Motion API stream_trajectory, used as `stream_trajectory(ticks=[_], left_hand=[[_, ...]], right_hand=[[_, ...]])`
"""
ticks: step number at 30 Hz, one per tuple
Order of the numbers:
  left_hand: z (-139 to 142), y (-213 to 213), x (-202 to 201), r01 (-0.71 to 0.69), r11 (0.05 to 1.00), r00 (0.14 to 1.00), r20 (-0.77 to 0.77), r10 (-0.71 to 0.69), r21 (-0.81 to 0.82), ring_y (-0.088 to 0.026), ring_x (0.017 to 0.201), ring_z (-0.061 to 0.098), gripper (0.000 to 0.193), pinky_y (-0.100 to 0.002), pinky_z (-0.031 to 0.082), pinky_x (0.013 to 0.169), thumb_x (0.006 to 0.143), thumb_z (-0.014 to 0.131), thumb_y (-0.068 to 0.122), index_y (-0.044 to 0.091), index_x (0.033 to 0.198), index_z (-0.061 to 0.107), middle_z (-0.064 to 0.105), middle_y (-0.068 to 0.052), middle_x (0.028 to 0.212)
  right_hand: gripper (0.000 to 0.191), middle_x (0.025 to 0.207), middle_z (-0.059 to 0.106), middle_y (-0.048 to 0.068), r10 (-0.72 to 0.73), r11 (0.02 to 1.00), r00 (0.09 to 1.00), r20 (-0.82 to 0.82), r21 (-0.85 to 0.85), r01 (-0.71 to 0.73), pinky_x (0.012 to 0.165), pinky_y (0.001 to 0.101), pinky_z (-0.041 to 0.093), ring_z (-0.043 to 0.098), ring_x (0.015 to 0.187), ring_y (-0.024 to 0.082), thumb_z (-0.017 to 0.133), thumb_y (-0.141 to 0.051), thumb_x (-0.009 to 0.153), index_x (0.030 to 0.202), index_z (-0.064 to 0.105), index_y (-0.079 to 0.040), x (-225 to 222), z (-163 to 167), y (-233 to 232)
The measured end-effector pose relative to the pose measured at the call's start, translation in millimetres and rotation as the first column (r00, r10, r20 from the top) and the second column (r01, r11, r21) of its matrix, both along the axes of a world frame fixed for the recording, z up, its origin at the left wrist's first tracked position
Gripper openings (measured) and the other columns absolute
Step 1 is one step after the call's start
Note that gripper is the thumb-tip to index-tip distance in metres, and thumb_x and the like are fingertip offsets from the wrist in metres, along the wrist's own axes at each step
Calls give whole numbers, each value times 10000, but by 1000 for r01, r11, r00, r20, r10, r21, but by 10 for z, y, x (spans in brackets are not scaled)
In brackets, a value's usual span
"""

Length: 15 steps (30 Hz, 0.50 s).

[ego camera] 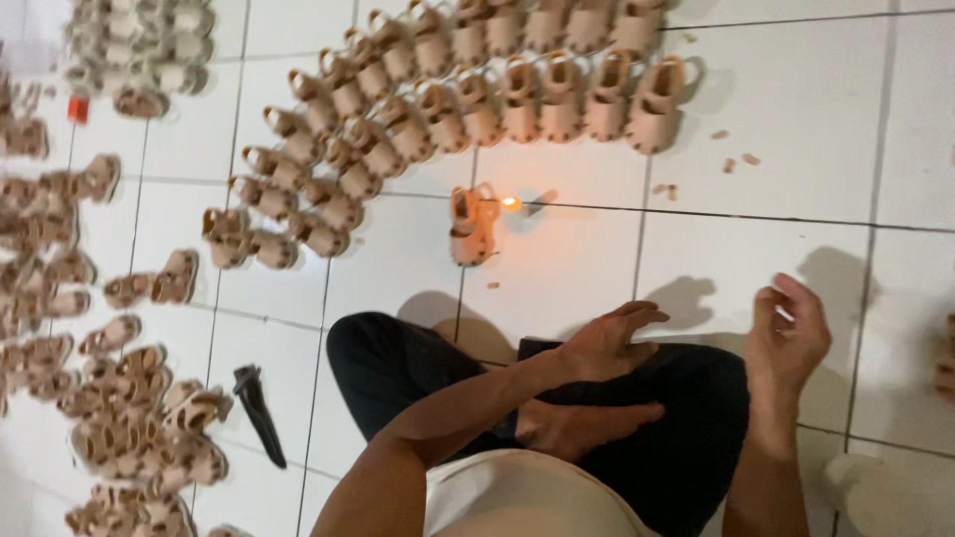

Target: The person sits on the floor and uses a lit candle to melt the edges of sandal straps, pressing the softened material by hand. They work on one sandal at a time, turning it over to treat different edges, then set it aside and pick up the next sandal.

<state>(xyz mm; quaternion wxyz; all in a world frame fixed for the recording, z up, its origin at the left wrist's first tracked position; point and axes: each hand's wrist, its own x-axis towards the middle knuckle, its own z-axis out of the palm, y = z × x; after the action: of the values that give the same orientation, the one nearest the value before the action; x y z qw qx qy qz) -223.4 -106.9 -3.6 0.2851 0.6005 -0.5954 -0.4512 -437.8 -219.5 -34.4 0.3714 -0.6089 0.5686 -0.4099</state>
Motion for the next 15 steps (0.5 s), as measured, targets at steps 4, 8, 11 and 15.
stream_trajectory(ticks=[4,8,11,15], left_hand=[[-7,601,975,-391,920,919,-46,392,39,-314,1196,673,304,-372,579,998,958,655,140,88,1258,659,619,-137,1380],[-273,652,1964,-633,689,636,270,723,-353,-445,1244,529,558,-496,479,1054,909,715,87,51,1422,499,514,-249,1377],[-451,447,2433,-614,637,529,356,770,-466,-556,1264,430,748,-582,443,984,814,768,145,59,1466,410,326,-405,1495],[-558,297,2680,-695,628,592,216,776,-350,-517,1180,565,641,-549,541,907,881,727,207,143,1446,431,364,-371,1523]], right_hand=[[276,1170,711,121,494,862,868,-48,153,-483,815,313,600,708,984,193,662,-159,1013,1263,690,-47,1245,210,441],[334,1156,734,129,650,756,753,-108,194,-625,795,332,595,743,936,216,687,-220,962,1244,685,-41,2026,163,817],[326,1124,751,116,711,696,694,-113,254,-672,802,339,587,740,968,212,681,-214,944,1223,687,-45,2274,125,1001],[337,1113,761,96,723,675,678,-133,347,-651,799,338,589,743,959,200,687,-225,929,1216,684,-49,2282,88,1099]])
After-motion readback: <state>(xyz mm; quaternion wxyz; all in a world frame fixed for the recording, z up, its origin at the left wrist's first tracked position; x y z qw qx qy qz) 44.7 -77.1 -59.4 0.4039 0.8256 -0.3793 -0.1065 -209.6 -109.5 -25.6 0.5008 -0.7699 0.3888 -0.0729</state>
